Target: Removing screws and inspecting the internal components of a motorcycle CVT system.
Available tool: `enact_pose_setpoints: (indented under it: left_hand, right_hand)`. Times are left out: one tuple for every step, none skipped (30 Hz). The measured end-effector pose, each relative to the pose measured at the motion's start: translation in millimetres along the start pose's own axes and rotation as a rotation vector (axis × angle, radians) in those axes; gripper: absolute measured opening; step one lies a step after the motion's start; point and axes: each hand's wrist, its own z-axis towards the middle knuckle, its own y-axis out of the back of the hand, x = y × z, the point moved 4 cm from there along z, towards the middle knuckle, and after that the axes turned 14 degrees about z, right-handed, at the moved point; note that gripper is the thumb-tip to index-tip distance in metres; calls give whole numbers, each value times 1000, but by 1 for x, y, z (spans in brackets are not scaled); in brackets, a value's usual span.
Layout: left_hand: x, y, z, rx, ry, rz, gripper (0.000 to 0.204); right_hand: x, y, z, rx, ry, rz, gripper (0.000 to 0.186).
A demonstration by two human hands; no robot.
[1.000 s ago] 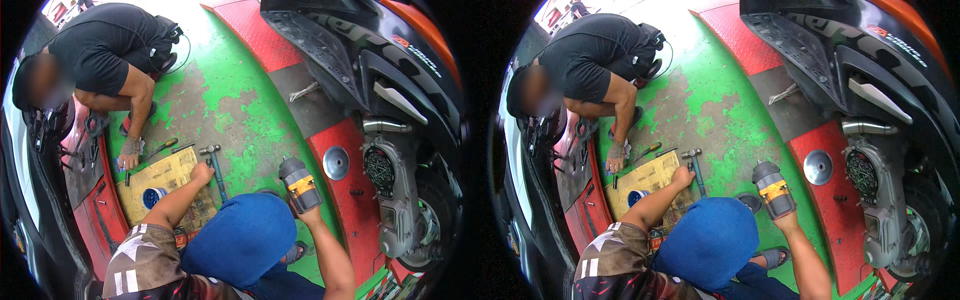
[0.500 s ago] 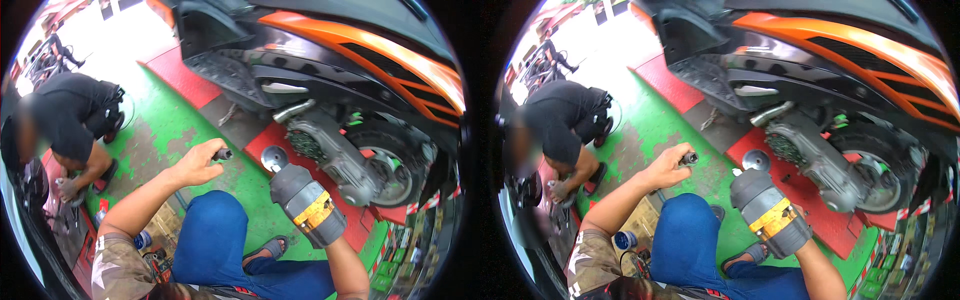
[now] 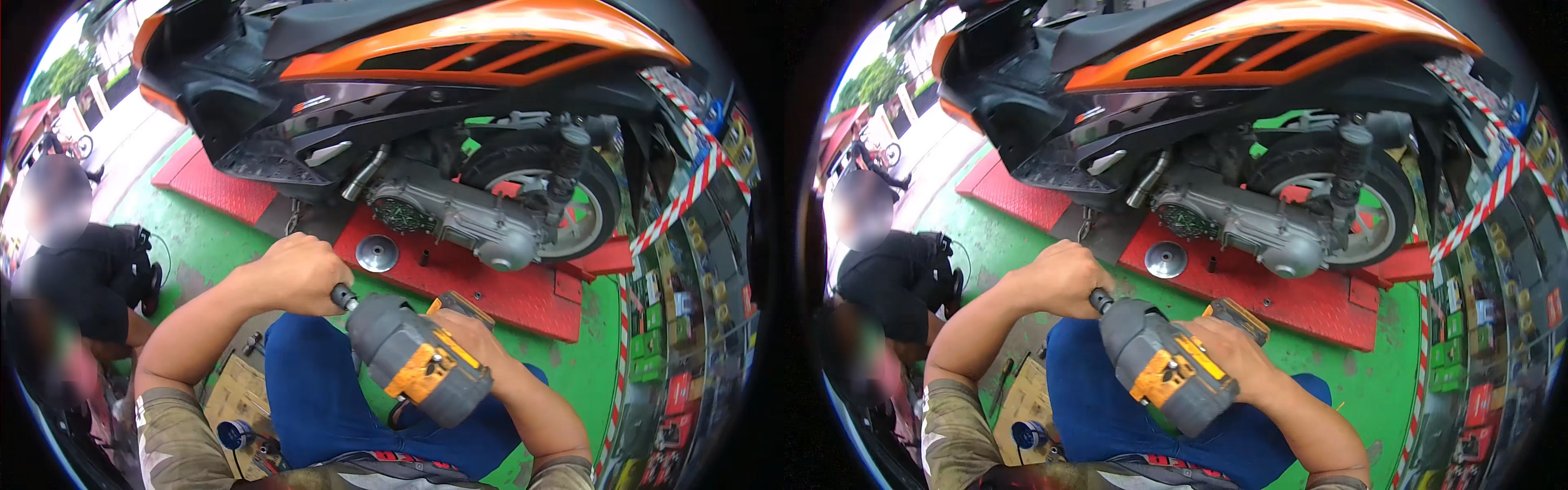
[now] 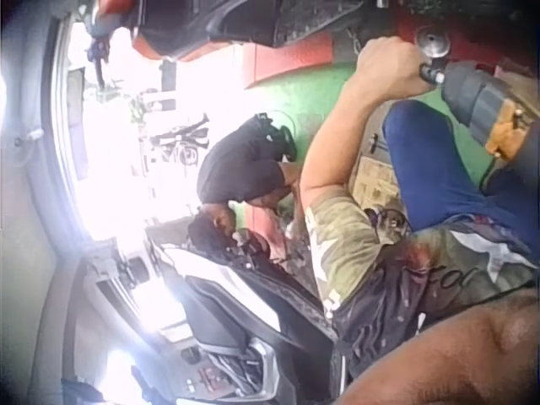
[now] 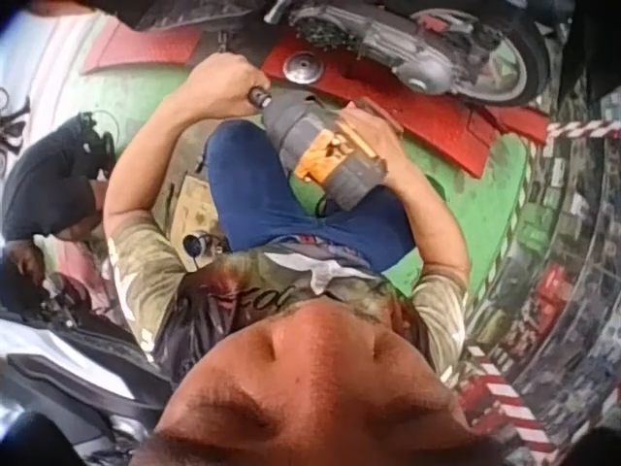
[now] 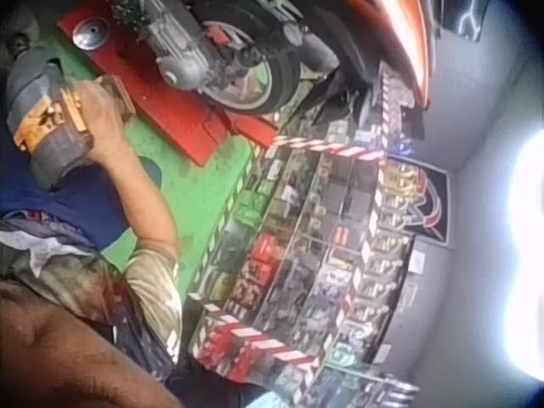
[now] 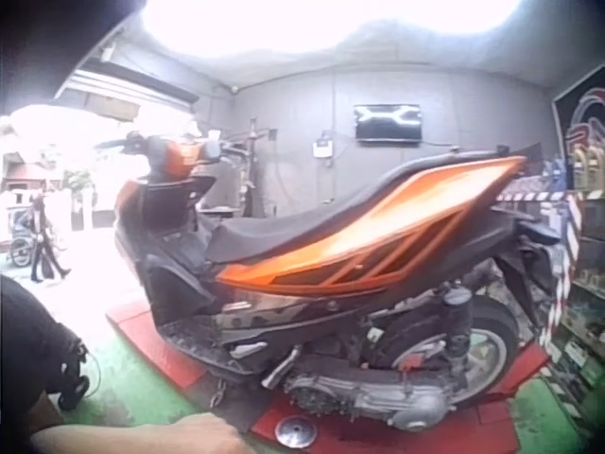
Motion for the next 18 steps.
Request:
enact_pose_setpoints:
  left_hand:
    - [-1, 0, 2, 103, -45, 0, 20]
    - [-3, 0, 2, 206, -77, 4, 18]
    - [-6, -2, 4, 266, -95, 0, 17]
    - [-8, -6, 5, 268, -100, 14, 17]
    - [-11, -8, 9, 209, -100, -11, 17]
    - [-14, -7, 12, 150, -99, -37, 18]
    - [-15, -3, 16, 82, -59, 46, 15]
    - [-20, -3, 19, 84, -65, 56, 15]
    - [-22, 4, 22, -149, -10, 79, 13]
    - [-25, 12, 23, -382, 44, 98, 12]
    - [-34, 23, 25, -557, 58, 172, 11]
    - [-40, 28, 31, -560, 51, 173, 11]
    - [-47, 38, 34, -694, 39, 229, 12]
    - [-56, 47, 36, -824, 27, 286, 14]
    - [-64, 54, 37, -861, 61, 315, 18]
    - [-66, 58, 39, -859, 55, 313, 18]
    - [-67, 59, 45, -823, 44, 338, 19]
    - [-68, 61, 51, -786, 34, 362, 19]
  right_hand:
    - [8, 1, 1, 21, -27, 4, 65]
    - [10, 3, -1, 5, -21, 4, 65]
    - [10, 2, -3, 25, -34, 29, 66]
    - [8, 1, -6, 47, -45, 53, 67]
    - [4, 1, -11, 15, -19, 109, 65]
    - [4, 2, -16, 2, -13, 105, 65]
    - [5, 2, -19, -12, -56, 198, 61]
    - [5, 1, -22, -25, -99, 297, 57]
    - [11, -13, -21, 123, 70, -566, 49]
    - [14, -1, -14, 48, 158, -420, 42]
    - [5, -5, -21, -46, -19, 152, 40]
    - [-2, -12, -28, -138, -194, 726, 37]
    - [-3, -3, -38, -269, -222, 740, 45]
    - [-2, -8, -38, -225, -285, 1161, 47]
    - [4, -7, -37, -182, -295, 1309, 49]
    - [14, -5, -34, -137, -304, 1457, 51]
    - [22, -4, -35, -183, -328, 1527, 54]
    - [21, -3, -36, -198, -334, 1525, 54]
